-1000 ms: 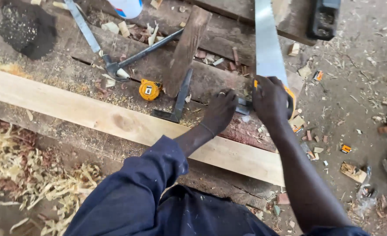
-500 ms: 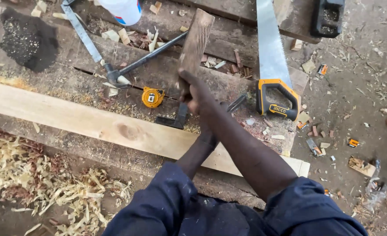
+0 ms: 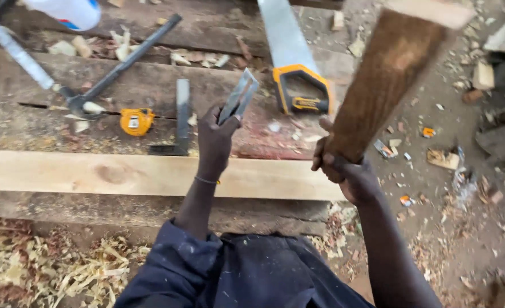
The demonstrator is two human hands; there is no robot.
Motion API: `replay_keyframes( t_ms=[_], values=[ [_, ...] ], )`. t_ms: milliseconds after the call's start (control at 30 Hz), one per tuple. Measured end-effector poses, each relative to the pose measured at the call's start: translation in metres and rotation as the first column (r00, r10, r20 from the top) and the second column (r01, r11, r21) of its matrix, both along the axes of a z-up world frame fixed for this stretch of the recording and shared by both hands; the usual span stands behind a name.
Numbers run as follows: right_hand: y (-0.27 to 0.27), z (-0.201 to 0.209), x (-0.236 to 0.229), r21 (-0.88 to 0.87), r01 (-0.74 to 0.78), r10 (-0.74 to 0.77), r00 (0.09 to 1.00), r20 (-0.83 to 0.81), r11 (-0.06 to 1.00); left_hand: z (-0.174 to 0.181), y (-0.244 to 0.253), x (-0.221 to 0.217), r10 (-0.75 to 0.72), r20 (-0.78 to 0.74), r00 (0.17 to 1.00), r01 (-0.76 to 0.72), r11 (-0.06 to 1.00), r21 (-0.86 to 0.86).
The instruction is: Measuring and marking a wooden beam using a try square and pencil on a workbench in a carpentry workshop.
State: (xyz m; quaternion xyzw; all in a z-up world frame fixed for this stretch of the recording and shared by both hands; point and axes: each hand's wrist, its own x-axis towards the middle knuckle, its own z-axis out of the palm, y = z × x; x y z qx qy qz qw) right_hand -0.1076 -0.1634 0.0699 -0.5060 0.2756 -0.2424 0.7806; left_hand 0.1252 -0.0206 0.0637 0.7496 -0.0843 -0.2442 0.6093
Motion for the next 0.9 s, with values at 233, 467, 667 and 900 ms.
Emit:
replay_keyframes(
  t_ms=[233, 467, 667, 900],
  values=[
    [0.034, -0.033, -0.173, -0.171, 0.387, -0.416, 0.886, -0.203, 0.906, -0.011, -0.059, -0.059, -0.041, -0.253, 0.967, -0.074, 0.901, -0.428],
    [0.089, -0.062, -0.267, -0.085, 0.613, -0.619, 0.777, -0.111, 0.785, -0.057, -0.139, -0.152, -0.488, -0.532, 0.692, 0.032, 0.757, -0.653],
    [0.113, -0.036, -0.276, 0.042, 0.560, -0.538, 0.812, -0.226, 0.827, -0.061, -0.202, -0.201, -0.769, -0.310, 0.558, 0.486, 0.607, -0.629],
    [0.134, -0.068, -0.287, -0.024, 0.651, -0.540, 0.608, -0.582, 0.759, -0.083, -0.229, -0.215, -0.853, -0.518, 0.063, 0.869, 0.302, -0.391]
  ],
)
